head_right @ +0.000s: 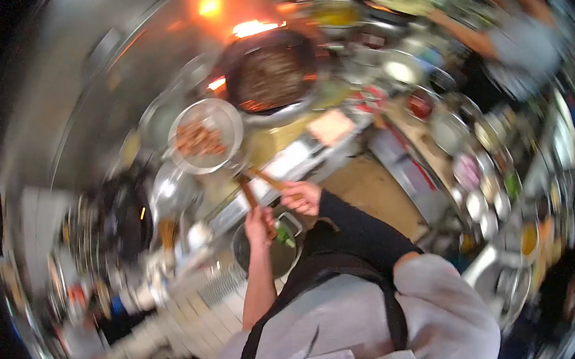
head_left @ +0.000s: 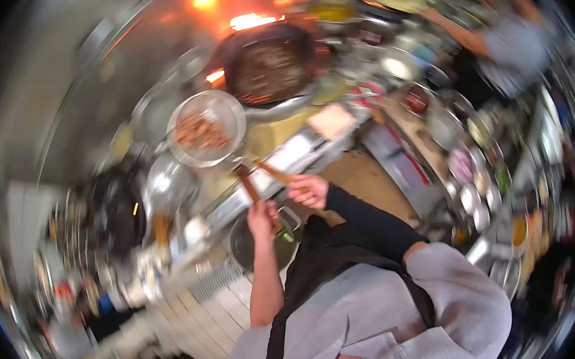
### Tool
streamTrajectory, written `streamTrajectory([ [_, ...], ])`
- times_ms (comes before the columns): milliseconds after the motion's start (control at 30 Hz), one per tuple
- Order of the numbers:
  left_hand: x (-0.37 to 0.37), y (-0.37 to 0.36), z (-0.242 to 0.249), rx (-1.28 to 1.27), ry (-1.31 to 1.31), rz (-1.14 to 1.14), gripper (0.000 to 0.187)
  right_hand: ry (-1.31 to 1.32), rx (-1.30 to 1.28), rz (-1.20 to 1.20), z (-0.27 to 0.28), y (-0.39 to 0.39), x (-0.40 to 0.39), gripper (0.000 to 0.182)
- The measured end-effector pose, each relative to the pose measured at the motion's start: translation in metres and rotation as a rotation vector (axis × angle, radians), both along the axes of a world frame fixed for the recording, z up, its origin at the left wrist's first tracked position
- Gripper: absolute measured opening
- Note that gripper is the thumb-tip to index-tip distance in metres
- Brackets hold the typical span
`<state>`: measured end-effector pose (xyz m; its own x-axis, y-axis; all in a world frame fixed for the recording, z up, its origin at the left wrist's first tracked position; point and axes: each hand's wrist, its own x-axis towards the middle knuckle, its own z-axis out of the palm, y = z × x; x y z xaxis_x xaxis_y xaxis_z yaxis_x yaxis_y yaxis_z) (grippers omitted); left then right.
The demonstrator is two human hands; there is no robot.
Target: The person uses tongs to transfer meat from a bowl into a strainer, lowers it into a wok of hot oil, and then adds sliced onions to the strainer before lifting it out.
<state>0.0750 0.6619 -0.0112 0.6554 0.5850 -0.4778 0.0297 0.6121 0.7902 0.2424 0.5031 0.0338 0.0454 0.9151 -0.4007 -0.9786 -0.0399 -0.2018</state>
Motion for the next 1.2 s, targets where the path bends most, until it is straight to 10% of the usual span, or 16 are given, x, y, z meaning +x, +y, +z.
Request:
streamTrajectory([
  [100, -0.007, 0.006, -0.063, -0.240, -0.094, -0.094, 0.040, -0.002, 0.094, -0.096, 0.006, -0.065, 0.003, 0.042],
  [200, -0.033, -0.024, -0.023, -0.253, 0.145, -0.019, 0.066, -0.139, 0.075, -0.288, 0.022, -0.158, -0.014, 0.063],
  [500, -0.056, -0.068, -0.124, -0.154, 0.817, -0.577, 0.039, -0.226, -0.181, -0.994, 0.080, -0.444, -0.193, 0.060],
  [833, 0.053, -0.172, -0.169, 0.234, 0.949, -1.141, 0.032, -0.242, -0.645, -1.874, 0.113, -0.543, -0.359, 0.061],
  [967, 0.124, -0.263, -0.146, 0.800, 0.468, -1.745, 0.027, -0.153, -1.091, -2.106, 0.126, -0.560, -0.369, 0.065],
  [1000, 0.127, -0.311, -0.118, 0.445, 0.622, -1.425, 0.025, -0.186, -1.243, -2.116, 0.123, -0.564, -0.370, 0.063],
  [1200, 0.122, -0.427, -0.051, 0.449, 0.340, -1.611, 0.012, -0.600, -2.185, -1.937, 0.074, -0.591, -0.372, 0.058],
])
